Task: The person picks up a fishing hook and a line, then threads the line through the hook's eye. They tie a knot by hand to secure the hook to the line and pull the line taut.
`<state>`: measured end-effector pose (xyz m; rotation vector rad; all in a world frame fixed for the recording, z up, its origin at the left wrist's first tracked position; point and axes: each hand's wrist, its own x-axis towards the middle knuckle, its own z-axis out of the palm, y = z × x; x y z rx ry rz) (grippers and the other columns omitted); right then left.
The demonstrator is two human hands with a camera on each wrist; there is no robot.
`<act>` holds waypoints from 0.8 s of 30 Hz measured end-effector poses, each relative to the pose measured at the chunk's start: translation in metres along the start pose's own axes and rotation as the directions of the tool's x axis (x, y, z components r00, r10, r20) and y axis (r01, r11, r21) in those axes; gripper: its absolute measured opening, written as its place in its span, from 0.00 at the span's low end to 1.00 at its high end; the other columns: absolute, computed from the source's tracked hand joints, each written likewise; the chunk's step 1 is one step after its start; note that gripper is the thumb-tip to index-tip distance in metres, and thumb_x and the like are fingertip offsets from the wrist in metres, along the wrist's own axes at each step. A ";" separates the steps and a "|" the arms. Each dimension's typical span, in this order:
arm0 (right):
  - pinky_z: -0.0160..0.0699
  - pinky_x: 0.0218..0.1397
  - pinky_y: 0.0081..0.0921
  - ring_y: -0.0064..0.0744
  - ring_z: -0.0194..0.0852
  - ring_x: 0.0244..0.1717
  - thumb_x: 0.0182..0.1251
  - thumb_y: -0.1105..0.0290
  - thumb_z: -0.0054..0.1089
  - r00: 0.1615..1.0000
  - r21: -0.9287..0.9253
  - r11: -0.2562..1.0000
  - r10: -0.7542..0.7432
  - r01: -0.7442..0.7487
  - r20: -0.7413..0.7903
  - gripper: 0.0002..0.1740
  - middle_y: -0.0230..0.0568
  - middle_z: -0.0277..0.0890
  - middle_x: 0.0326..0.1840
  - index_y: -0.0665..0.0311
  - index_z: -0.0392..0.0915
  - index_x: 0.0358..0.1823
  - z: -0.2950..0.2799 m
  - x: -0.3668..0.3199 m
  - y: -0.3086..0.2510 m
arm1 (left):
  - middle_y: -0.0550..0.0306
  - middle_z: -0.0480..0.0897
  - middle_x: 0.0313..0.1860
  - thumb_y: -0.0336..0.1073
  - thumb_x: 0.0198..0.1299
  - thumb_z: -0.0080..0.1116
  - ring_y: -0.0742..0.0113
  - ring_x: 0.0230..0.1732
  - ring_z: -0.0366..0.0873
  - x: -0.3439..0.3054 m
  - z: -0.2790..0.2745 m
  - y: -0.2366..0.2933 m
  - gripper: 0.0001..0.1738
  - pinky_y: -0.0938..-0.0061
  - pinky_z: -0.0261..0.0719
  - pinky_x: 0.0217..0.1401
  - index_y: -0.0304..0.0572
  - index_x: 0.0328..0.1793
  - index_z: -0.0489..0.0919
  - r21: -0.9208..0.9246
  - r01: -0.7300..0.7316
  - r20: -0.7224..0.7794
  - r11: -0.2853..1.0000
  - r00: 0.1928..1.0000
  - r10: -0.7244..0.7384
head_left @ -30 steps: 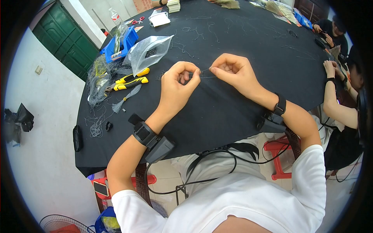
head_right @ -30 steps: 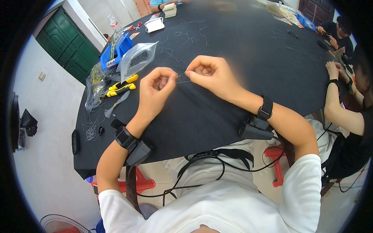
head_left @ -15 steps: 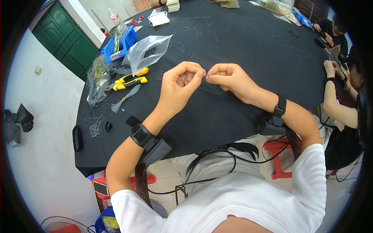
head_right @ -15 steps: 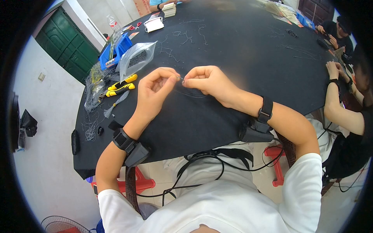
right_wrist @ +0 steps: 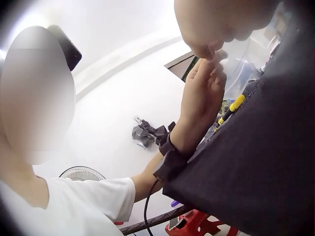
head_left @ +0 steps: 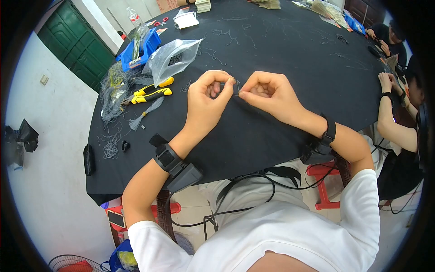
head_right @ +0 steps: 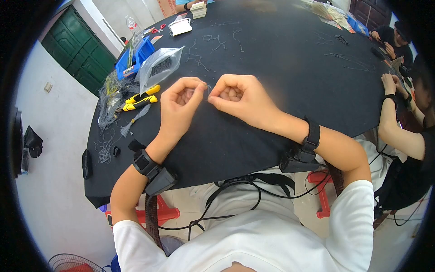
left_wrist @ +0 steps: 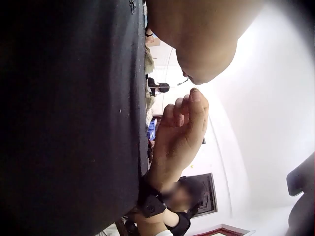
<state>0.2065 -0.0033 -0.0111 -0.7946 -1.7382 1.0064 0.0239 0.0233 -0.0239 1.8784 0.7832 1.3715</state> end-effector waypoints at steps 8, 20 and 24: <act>0.49 0.21 0.13 0.10 0.49 0.18 0.56 0.71 0.63 0.977 -0.258 0.955 -0.180 0.147 -0.111 0.07 0.21 0.60 0.17 0.65 0.79 0.33 -0.010 0.006 -0.007 | 0.64 0.78 0.36 0.23 0.54 0.58 0.82 0.30 0.63 -0.001 0.000 0.014 0.03 0.86 0.61 0.32 0.36 0.35 0.78 0.237 -0.158 0.127 0.959 0.983 0.131; 0.54 0.23 0.10 0.06 0.56 0.21 0.61 0.69 0.60 0.998 0.018 0.998 0.059 -0.058 -0.024 0.08 0.19 0.67 0.21 0.67 0.77 0.33 -0.019 0.012 0.014 | 0.60 0.79 0.40 0.24 0.57 0.57 0.82 0.35 0.69 -0.002 0.001 0.014 0.04 0.86 0.66 0.38 0.34 0.39 0.79 -0.014 -0.104 0.166 0.995 0.981 0.105; 0.60 0.25 0.08 0.06 0.63 0.23 0.60 0.71 0.60 0.985 0.175 0.969 0.171 -0.175 0.040 0.06 0.23 0.71 0.24 0.66 0.74 0.31 -0.008 0.007 0.014 | 0.58 0.79 0.40 0.24 0.59 0.56 0.81 0.38 0.71 -0.001 0.002 0.007 0.04 0.86 0.68 0.40 0.32 0.39 0.79 -0.098 -0.063 0.074 0.993 0.995 0.070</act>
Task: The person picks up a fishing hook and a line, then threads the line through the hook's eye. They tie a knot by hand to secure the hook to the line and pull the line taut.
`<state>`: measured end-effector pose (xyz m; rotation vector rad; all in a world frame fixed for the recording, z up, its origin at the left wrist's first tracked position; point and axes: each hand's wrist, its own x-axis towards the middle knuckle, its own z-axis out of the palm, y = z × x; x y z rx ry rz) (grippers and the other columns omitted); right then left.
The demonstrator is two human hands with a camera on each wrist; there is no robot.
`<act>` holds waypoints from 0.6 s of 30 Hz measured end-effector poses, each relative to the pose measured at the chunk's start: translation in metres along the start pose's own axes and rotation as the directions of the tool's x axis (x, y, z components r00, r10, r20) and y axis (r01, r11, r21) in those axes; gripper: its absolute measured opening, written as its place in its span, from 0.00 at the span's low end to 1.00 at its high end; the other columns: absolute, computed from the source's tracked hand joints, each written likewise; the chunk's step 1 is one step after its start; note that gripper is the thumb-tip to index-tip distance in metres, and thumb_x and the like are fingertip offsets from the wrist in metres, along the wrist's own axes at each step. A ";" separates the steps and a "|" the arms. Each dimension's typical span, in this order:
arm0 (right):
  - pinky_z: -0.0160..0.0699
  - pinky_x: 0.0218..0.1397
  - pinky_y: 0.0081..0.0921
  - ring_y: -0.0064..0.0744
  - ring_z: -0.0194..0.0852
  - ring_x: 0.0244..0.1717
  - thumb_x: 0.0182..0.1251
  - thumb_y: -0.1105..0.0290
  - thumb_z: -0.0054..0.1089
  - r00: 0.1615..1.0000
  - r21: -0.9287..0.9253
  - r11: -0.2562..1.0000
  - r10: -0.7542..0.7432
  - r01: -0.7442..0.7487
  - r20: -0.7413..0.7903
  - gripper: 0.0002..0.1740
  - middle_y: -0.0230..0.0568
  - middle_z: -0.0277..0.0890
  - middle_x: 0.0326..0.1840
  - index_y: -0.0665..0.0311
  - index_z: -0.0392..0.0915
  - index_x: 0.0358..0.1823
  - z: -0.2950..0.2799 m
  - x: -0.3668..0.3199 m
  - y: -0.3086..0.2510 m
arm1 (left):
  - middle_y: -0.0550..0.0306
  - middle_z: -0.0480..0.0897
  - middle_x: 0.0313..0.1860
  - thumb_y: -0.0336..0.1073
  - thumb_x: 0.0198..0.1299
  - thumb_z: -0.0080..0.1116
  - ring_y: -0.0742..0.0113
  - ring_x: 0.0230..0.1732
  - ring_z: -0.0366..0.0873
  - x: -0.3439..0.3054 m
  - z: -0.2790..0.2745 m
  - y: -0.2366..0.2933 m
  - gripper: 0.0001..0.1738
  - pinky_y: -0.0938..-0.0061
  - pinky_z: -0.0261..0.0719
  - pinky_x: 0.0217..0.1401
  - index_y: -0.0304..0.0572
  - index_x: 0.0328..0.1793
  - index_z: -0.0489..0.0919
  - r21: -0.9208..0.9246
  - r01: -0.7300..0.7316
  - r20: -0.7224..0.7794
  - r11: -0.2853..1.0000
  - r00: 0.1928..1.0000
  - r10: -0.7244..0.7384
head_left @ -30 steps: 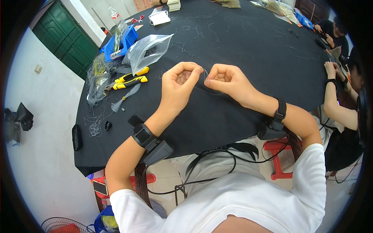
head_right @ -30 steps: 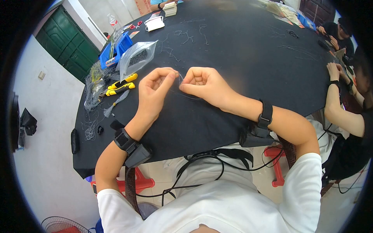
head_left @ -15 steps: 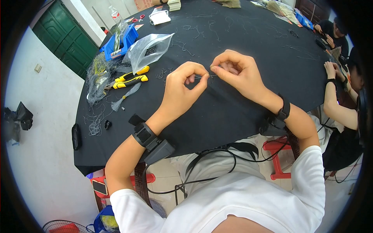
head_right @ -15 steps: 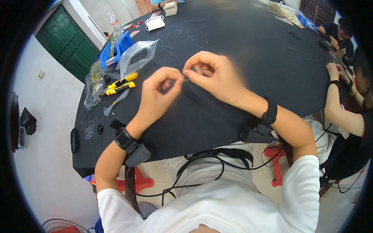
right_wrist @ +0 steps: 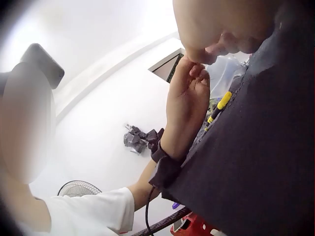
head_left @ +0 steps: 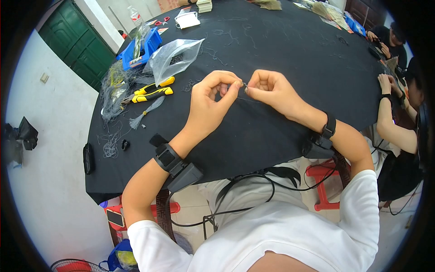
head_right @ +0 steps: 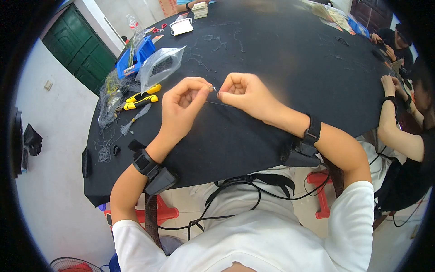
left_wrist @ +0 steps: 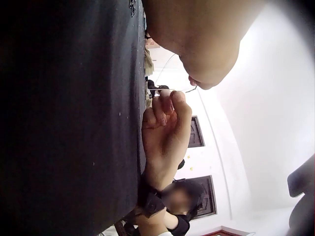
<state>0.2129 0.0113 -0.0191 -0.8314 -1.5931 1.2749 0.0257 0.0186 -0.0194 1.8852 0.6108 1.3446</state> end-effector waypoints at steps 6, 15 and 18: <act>0.56 0.24 0.10 0.07 0.58 0.22 0.60 0.74 0.59 0.996 -0.074 0.996 -0.052 0.057 0.074 0.05 0.22 0.67 0.23 0.65 0.73 0.29 0.009 -0.008 -0.007 | 0.57 0.79 0.40 0.25 0.59 0.55 0.80 0.37 0.73 0.000 -0.002 -0.005 0.04 0.86 0.69 0.40 0.31 0.39 0.79 -0.005 0.049 -0.089 0.999 0.995 -0.050; 0.52 0.22 0.14 0.14 0.51 0.18 0.54 0.74 0.61 0.899 -0.531 0.755 -0.438 0.384 0.028 0.04 0.26 0.65 0.20 0.64 0.76 0.30 0.001 -0.007 -0.030 | 0.60 0.80 0.37 0.24 0.55 0.58 0.81 0.34 0.70 0.000 -0.002 0.002 0.04 0.85 0.66 0.36 0.34 0.36 0.81 0.234 -0.028 0.029 0.972 0.999 0.021; 0.49 0.23 0.11 0.09 0.49 0.20 0.57 0.76 0.59 0.903 -0.546 0.754 -0.430 0.364 0.008 0.03 0.23 0.65 0.23 0.65 0.76 0.32 -0.010 -0.002 -0.031 | 0.59 0.81 0.38 0.24 0.55 0.59 0.80 0.34 0.70 0.001 0.000 0.007 0.04 0.85 0.66 0.36 0.34 0.37 0.81 0.220 -0.071 0.102 0.973 0.994 0.049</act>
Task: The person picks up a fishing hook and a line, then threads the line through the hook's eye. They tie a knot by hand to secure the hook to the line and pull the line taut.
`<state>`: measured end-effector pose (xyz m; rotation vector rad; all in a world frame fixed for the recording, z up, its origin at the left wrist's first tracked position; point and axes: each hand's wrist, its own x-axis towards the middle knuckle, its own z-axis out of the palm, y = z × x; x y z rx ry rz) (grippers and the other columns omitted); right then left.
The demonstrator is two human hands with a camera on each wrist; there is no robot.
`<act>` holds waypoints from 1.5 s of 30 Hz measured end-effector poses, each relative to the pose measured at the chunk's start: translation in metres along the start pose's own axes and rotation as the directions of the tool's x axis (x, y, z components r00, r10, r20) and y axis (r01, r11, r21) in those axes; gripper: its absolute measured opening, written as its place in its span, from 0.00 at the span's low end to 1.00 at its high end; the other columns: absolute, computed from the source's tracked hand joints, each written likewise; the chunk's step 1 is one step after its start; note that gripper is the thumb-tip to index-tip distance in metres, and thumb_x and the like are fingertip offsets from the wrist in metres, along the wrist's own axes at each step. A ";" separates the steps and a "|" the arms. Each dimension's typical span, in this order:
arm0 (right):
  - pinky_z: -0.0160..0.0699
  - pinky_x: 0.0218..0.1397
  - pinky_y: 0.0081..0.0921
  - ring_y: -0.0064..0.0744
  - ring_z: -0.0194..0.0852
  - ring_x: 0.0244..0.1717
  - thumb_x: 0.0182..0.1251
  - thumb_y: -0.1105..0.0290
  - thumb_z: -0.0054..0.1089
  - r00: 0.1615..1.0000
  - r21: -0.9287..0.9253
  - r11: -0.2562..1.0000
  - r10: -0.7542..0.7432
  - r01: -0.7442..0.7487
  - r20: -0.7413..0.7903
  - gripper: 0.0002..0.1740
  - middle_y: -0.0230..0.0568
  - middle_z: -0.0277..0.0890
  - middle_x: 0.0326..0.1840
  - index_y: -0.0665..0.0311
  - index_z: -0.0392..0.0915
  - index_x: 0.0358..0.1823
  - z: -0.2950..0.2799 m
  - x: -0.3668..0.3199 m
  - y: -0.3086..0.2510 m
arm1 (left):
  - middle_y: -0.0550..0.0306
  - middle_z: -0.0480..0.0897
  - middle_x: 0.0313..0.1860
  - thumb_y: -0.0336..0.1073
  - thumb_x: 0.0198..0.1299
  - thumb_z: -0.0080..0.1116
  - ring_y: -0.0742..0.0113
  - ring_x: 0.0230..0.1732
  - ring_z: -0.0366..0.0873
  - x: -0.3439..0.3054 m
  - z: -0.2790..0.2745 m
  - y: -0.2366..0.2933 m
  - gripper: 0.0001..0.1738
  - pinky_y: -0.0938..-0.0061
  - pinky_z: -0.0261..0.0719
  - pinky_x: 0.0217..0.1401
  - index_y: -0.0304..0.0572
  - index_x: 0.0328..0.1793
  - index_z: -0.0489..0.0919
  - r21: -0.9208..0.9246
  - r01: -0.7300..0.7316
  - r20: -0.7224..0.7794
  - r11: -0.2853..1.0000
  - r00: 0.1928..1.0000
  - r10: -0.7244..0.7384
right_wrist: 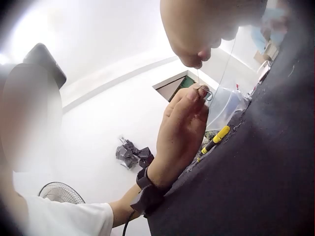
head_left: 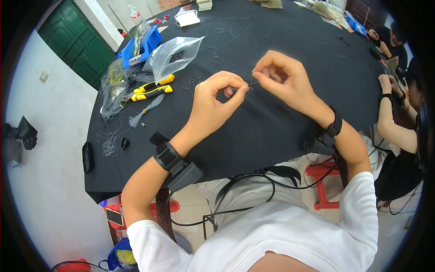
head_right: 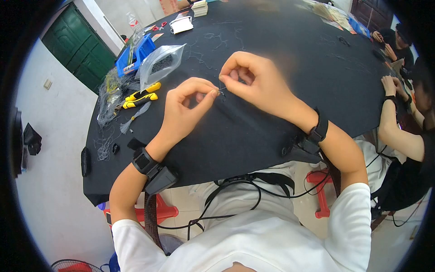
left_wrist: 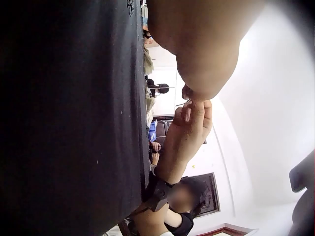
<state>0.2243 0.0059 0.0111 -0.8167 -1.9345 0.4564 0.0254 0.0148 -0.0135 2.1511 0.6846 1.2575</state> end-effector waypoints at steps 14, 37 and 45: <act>0.53 0.23 0.09 0.06 0.57 0.21 0.61 0.73 0.58 0.894 0.468 0.772 0.289 -0.429 0.343 0.06 0.20 0.66 0.23 0.64 0.72 0.28 0.025 -0.011 0.020 | 0.55 0.81 0.39 0.24 0.57 0.58 0.76 0.39 0.75 0.000 0.002 -0.012 0.04 0.83 0.72 0.42 0.32 0.38 0.81 -0.258 0.048 -0.166 0.965 0.982 -0.093; 0.55 0.24 0.10 0.07 0.58 0.22 0.62 0.71 0.59 0.937 0.377 0.867 0.246 -0.327 0.248 0.06 0.21 0.68 0.23 0.65 0.74 0.32 0.016 -0.002 0.033 | 0.56 0.81 0.40 0.23 0.54 0.59 0.76 0.38 0.75 0.000 -0.001 0.000 0.04 0.83 0.72 0.41 0.34 0.37 0.81 -0.096 -0.006 -0.068 0.995 0.998 0.000; 0.57 0.25 0.10 0.08 0.60 0.23 0.61 0.73 0.58 0.883 0.468 0.757 0.316 -0.455 0.347 0.05 0.22 0.67 0.25 0.64 0.72 0.30 0.028 -0.010 0.014 | 0.57 0.81 0.39 0.25 0.56 0.59 0.78 0.37 0.74 -0.001 -0.003 -0.012 0.05 0.84 0.70 0.40 0.34 0.38 0.82 -0.040 0.068 -0.214 0.997 0.974 -0.075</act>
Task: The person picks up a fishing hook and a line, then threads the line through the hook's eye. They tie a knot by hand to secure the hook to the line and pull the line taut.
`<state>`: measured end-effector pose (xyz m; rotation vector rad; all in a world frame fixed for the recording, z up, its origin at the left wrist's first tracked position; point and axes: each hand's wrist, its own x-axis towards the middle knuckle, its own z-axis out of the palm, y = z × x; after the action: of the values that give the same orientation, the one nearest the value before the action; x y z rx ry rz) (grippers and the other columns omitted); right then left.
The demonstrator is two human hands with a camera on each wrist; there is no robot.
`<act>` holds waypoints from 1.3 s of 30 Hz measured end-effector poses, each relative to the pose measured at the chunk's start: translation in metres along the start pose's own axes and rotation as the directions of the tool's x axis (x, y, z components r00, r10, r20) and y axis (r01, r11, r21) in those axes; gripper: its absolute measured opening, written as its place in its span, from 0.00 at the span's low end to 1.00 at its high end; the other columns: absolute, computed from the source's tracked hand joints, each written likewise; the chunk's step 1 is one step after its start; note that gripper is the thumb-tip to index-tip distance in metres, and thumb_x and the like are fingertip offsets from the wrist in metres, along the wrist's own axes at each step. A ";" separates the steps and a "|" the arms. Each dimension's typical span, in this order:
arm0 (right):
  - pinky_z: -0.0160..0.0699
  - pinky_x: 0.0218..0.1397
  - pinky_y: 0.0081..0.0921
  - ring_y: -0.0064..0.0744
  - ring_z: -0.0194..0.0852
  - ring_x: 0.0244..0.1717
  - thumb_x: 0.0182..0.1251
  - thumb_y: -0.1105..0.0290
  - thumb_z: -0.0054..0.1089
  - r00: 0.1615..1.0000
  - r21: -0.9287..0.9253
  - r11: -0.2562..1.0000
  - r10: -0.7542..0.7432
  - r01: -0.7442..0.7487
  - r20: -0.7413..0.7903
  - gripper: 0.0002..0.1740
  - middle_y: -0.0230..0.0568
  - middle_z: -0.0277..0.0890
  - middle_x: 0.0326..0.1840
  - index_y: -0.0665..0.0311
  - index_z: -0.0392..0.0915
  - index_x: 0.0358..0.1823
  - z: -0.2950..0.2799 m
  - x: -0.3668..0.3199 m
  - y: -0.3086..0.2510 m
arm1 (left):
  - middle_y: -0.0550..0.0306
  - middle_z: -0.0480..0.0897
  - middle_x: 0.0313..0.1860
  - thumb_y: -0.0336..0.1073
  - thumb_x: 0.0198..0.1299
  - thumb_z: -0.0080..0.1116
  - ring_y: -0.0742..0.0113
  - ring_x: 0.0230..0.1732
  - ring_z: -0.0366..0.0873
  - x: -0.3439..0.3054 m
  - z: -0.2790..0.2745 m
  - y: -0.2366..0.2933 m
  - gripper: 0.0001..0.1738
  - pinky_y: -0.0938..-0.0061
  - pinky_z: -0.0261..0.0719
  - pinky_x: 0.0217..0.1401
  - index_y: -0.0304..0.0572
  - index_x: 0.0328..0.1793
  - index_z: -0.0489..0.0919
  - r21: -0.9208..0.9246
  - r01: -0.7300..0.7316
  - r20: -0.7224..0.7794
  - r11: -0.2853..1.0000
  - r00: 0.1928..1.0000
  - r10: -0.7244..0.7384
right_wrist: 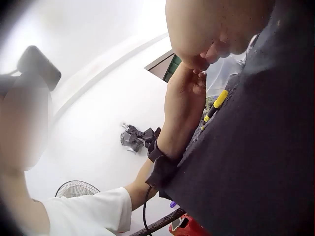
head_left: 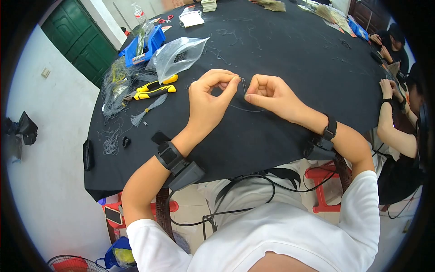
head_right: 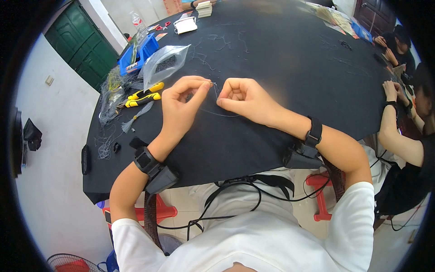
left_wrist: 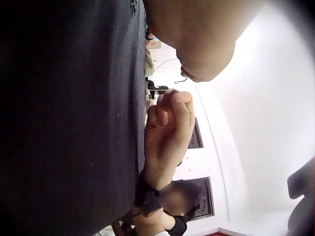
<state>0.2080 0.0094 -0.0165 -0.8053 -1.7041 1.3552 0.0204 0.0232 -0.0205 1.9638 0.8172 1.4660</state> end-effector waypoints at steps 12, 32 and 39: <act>0.53 0.22 0.16 0.14 0.53 0.19 0.56 0.73 0.60 0.883 -0.546 0.775 -0.452 0.318 -0.128 0.05 0.27 0.63 0.21 0.64 0.74 0.31 -0.011 -0.002 -0.021 | 0.58 0.83 0.33 0.25 0.50 0.62 0.77 0.28 0.74 -0.001 0.007 0.012 0.03 0.83 0.72 0.32 0.35 0.32 0.82 0.049 -0.117 0.153 0.992 0.982 0.109; 0.53 0.22 0.16 0.13 0.52 0.18 0.55 0.73 0.60 0.941 -0.508 0.821 -0.334 0.260 -0.059 0.05 0.26 0.64 0.21 0.64 0.73 0.29 0.004 -0.010 -0.019 | 0.58 0.82 0.37 0.25 0.53 0.61 0.80 0.33 0.73 0.001 0.000 0.001 0.05 0.85 0.70 0.36 0.35 0.36 0.83 0.096 -0.024 0.135 0.995 0.991 0.011; 0.54 0.23 0.17 0.16 0.51 0.18 0.57 0.70 0.60 0.936 -0.522 0.829 -0.318 0.199 -0.148 0.05 0.25 0.63 0.20 0.62 0.76 0.32 -0.015 -0.003 -0.021 | 0.58 0.83 0.37 0.25 0.51 0.62 0.76 0.31 0.76 0.002 0.002 0.015 0.05 0.82 0.73 0.35 0.36 0.36 0.83 0.116 -0.195 0.273 0.974 0.949 0.158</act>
<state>0.2227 0.0090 0.0051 -0.9287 -1.9187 0.6028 0.0244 0.0143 -0.0086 2.3298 0.6563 1.2334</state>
